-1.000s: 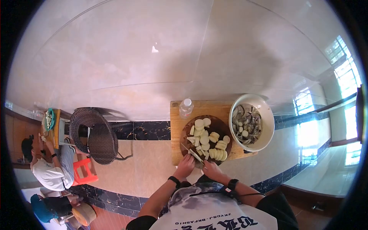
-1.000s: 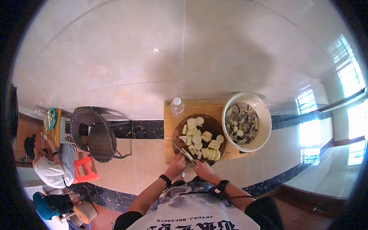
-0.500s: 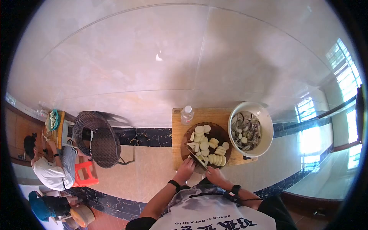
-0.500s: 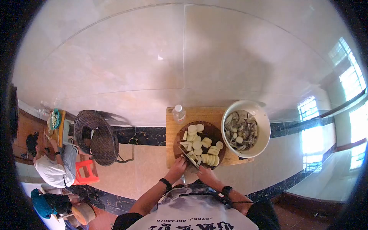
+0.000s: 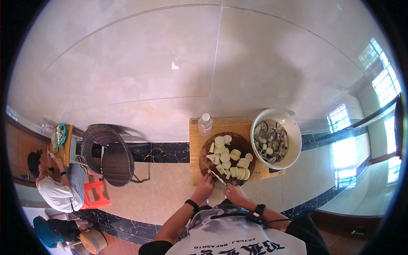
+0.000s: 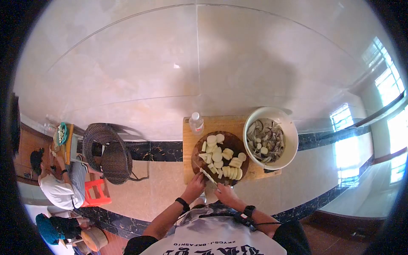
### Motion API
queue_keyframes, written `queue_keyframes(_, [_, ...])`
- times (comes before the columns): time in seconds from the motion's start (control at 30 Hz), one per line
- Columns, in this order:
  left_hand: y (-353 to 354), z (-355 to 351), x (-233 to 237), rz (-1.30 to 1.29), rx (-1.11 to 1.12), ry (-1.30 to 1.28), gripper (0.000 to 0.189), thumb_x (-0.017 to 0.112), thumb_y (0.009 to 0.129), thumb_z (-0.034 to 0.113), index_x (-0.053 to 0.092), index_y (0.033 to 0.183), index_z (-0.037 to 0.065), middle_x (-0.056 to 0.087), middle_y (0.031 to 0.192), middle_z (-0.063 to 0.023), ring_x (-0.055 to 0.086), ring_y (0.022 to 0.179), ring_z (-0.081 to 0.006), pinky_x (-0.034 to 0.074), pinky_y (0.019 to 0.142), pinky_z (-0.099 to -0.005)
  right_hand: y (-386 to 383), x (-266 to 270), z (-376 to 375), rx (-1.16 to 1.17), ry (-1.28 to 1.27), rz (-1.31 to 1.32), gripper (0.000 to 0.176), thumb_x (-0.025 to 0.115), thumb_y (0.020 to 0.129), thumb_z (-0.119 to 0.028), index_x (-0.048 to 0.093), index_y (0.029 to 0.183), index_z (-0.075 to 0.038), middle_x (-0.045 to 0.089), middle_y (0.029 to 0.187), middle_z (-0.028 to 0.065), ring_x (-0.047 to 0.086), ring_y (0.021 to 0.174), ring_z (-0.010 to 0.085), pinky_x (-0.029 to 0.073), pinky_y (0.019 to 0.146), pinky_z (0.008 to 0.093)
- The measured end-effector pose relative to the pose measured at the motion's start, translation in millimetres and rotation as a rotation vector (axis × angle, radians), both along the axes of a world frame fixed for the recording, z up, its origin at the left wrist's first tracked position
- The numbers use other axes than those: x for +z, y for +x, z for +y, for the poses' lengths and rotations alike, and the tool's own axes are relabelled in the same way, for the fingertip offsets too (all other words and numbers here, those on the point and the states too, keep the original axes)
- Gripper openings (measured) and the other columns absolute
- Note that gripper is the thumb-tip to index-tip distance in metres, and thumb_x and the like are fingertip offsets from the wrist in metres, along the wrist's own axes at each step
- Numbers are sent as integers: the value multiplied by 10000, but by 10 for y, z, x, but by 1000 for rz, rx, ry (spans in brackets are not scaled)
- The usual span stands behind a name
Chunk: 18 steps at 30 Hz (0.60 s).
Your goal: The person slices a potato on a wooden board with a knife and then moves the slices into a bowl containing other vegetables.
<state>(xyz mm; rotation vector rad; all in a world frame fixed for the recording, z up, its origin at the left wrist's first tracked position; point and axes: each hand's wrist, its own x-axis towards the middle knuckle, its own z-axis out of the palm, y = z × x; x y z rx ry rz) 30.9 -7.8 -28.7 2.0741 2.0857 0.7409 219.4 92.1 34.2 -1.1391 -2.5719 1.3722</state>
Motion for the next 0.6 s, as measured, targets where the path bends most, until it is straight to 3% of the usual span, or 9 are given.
queue_keyframes(0.23, [4, 17, 15, 51, -8, 2, 295, 620, 781, 135, 712, 965, -76, 629, 1217, -228, 556, 1218, -361, 487, 1036, -422, 26, -88, -61, -17, 35, 17, 206, 596, 916, -191, 532, 906, 5, 600, 704, 309, 602, 710, 542, 471, 644, 613])
queue_keyframes(0.6, [-48, 42, 75, 33, -31, -2, 285, 607, 827, 132, 708, 1015, -57, 616, 1183, -191, 571, 1178, -353, 483, 1027, -436, -59, -14, -123, -14, 14, -40, 218, 583, 915, -194, 524, 934, 15, 602, 724, 332, 598, 728, 565, 473, 664, 637])
